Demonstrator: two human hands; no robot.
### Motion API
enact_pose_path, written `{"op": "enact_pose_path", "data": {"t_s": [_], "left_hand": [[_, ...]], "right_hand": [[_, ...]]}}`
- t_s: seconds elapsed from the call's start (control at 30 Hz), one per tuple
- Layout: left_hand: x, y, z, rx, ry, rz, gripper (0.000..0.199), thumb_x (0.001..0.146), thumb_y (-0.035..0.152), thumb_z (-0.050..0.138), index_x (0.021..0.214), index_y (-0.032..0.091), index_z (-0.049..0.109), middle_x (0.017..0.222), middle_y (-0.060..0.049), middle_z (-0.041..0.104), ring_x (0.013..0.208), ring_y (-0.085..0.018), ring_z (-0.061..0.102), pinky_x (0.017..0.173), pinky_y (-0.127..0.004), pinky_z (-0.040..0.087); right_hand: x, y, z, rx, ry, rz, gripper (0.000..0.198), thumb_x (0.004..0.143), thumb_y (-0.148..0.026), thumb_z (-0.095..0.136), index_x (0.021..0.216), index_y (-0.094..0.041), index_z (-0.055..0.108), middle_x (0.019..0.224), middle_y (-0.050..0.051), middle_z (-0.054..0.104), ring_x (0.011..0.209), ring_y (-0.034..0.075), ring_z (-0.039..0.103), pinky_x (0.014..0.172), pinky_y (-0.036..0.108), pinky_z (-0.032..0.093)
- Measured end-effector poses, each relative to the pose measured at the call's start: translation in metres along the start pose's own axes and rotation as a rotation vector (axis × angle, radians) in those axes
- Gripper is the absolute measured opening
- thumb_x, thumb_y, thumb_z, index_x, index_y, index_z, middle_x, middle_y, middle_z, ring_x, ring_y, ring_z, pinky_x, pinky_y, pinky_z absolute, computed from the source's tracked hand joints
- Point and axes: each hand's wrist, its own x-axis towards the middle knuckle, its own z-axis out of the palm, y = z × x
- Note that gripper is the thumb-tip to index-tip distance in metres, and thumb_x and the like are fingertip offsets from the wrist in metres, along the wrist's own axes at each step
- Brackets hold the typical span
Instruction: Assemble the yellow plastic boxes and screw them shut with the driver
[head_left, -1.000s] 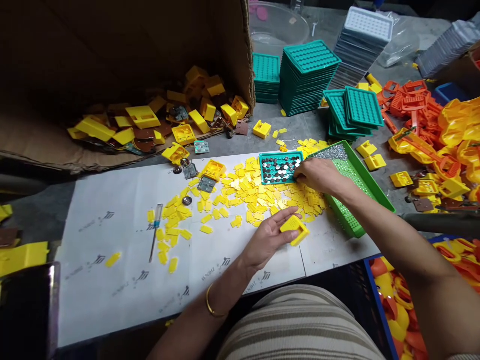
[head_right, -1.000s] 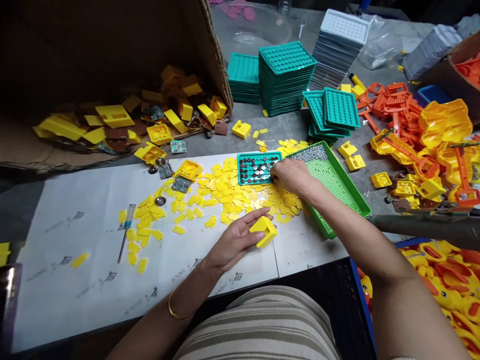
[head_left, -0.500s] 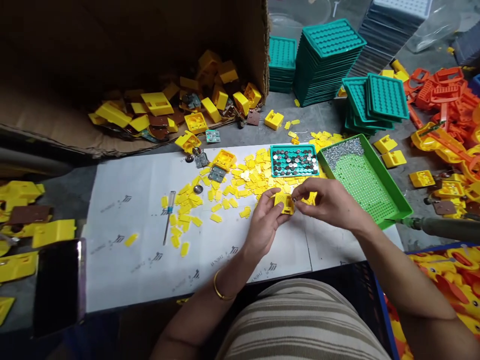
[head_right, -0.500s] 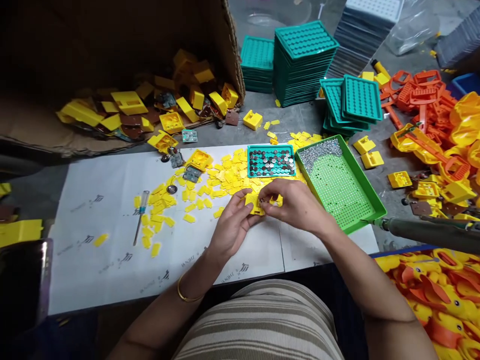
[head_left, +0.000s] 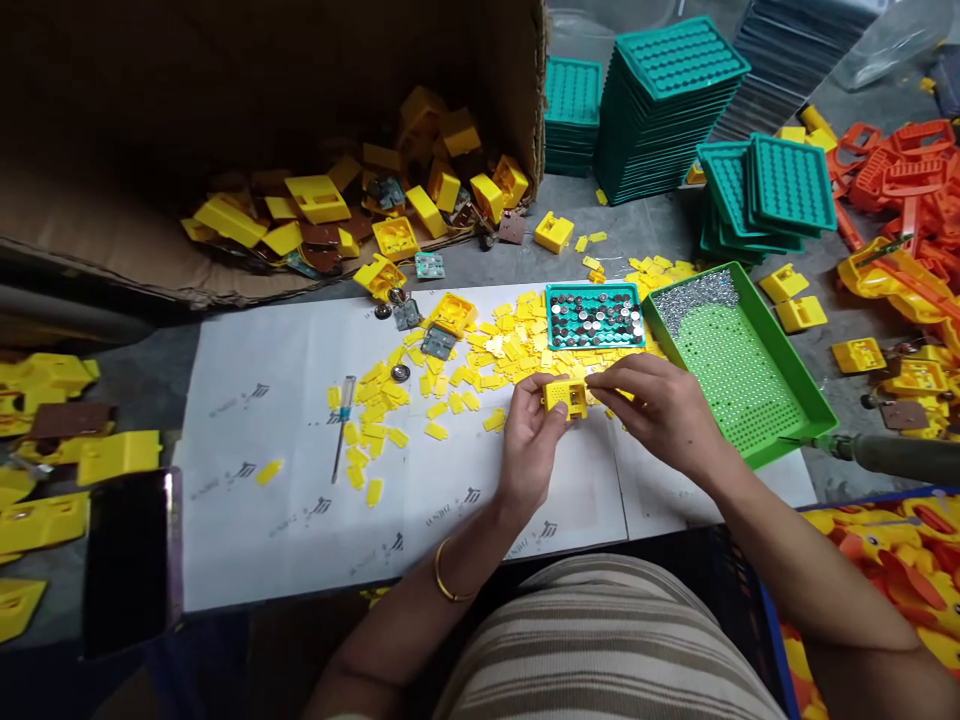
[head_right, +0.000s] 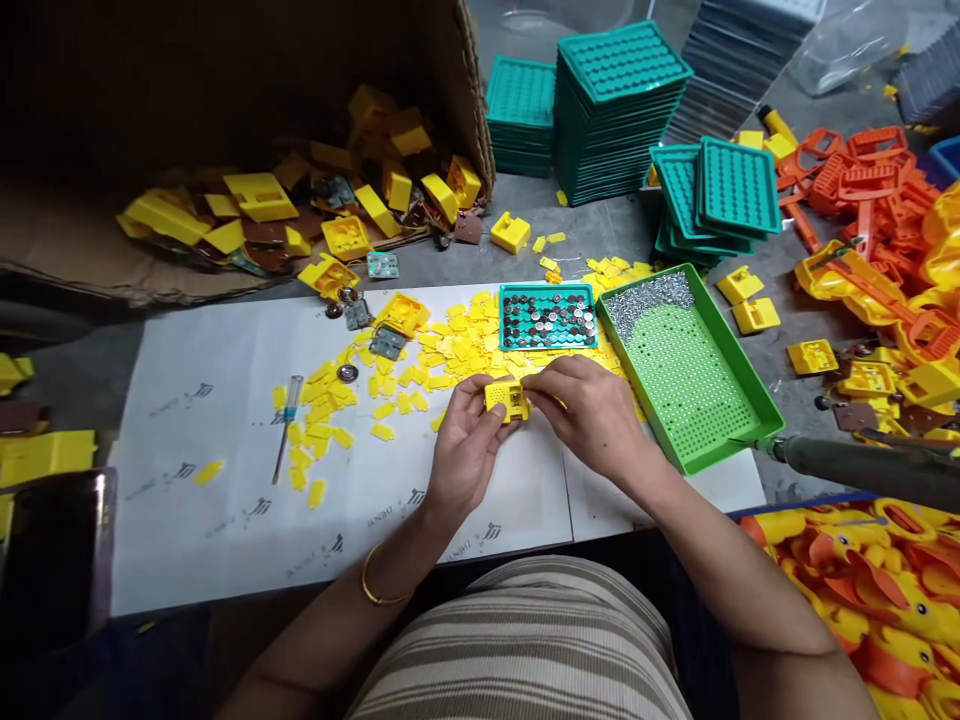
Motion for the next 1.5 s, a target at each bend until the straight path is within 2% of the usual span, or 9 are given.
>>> {"op": "enact_pose_path", "data": {"t_s": [0.27,0.37,0.43,0.57,0.73,0.93,1.03,1.2,1.5], "left_hand": [[-0.001,-0.003,-0.005,0.093,-0.002,0.025,0.027,0.078,0.023,0.067,0.101,0.022,0.053,0.106,-0.002,0.056,0.098,-0.012,0.056,0.085,-0.025,0.048],[0.001,0.000,-0.006,0.054,0.010,-0.034,0.029,0.075,0.023,0.068,0.099,0.023,0.052,0.106,-0.001,0.057,0.095,-0.013,0.057,0.083,-0.026,0.050],[0.003,0.002,-0.006,0.002,0.026,-0.083,0.033,0.072,0.024,0.070,0.098,0.023,0.050,0.106,-0.002,0.058,0.095,-0.014,0.059,0.081,-0.028,0.051],[0.004,0.006,-0.005,-0.037,0.037,-0.121,0.037,0.071,0.024,0.072,0.099,0.024,0.048,0.110,-0.003,0.062,0.100,-0.018,0.060,0.085,-0.033,0.050],[0.004,0.007,-0.004,-0.051,0.037,-0.143,0.035,0.071,0.023,0.072,0.098,0.024,0.049,0.111,-0.004,0.064,0.100,-0.017,0.061,0.086,-0.034,0.050],[0.005,0.006,-0.004,-0.030,0.043,-0.135,0.035,0.072,0.024,0.071,0.097,0.023,0.048,0.112,-0.003,0.064,0.100,-0.017,0.061,0.087,-0.034,0.049],[0.006,0.005,-0.005,-0.040,0.063,-0.134,0.036,0.071,0.024,0.071,0.098,0.024,0.047,0.110,-0.003,0.065,0.099,-0.017,0.062,0.088,-0.034,0.049],[0.006,0.004,-0.004,-0.082,0.052,-0.109,0.035,0.072,0.022,0.070,0.097,0.023,0.047,0.107,-0.002,0.065,0.098,-0.015,0.062,0.087,-0.033,0.049],[0.005,0.003,-0.003,-0.053,0.061,-0.085,0.032,0.073,0.020,0.068,0.097,0.023,0.048,0.102,0.001,0.061,0.090,-0.012,0.060,0.084,-0.030,0.050]], "right_hand": [[0.006,-0.005,0.008,-0.145,-0.113,0.090,0.011,0.088,-0.026,0.062,0.083,-0.020,0.070,0.082,0.002,0.068,0.082,0.017,0.061,0.056,0.026,0.029],[0.008,0.000,0.008,-0.152,-0.171,-0.006,0.019,0.093,-0.027,0.053,0.091,-0.021,0.071,0.084,0.004,0.068,0.081,0.017,0.061,0.054,0.026,0.028],[0.013,0.011,0.007,-0.084,-0.122,-0.042,0.023,0.096,-0.028,0.049,0.097,-0.020,0.070,0.086,0.005,0.068,0.079,0.016,0.061,0.059,0.025,0.035],[0.032,0.036,0.009,-0.145,0.027,0.104,0.025,0.096,-0.023,0.046,0.108,-0.021,0.068,0.097,0.006,0.067,0.082,0.017,0.061,0.067,0.028,0.040],[0.045,0.046,0.015,-0.360,-0.162,0.104,0.028,0.094,-0.018,0.044,0.105,-0.021,0.069,0.098,0.008,0.065,0.083,0.020,0.061,0.060,0.029,0.035],[0.053,0.048,0.011,-0.421,-0.183,0.137,0.024,0.089,-0.015,0.045,0.096,-0.017,0.068,0.094,0.009,0.068,0.074,0.020,0.061,0.057,0.031,0.032],[0.050,0.044,0.004,-0.288,-0.121,0.167,0.018,0.087,-0.016,0.051,0.087,-0.018,0.069,0.090,0.007,0.070,0.073,0.018,0.062,0.058,0.030,0.035],[0.021,0.023,0.011,0.254,0.022,0.079,0.011,0.087,-0.027,0.060,0.086,-0.019,0.068,0.082,0.001,0.070,0.071,0.013,0.063,0.063,0.024,0.044],[0.002,0.004,0.037,-0.074,0.058,-0.011,0.020,0.093,-0.027,0.051,0.089,-0.017,0.068,0.085,0.006,0.070,0.076,0.016,0.063,0.061,0.026,0.039]]}}
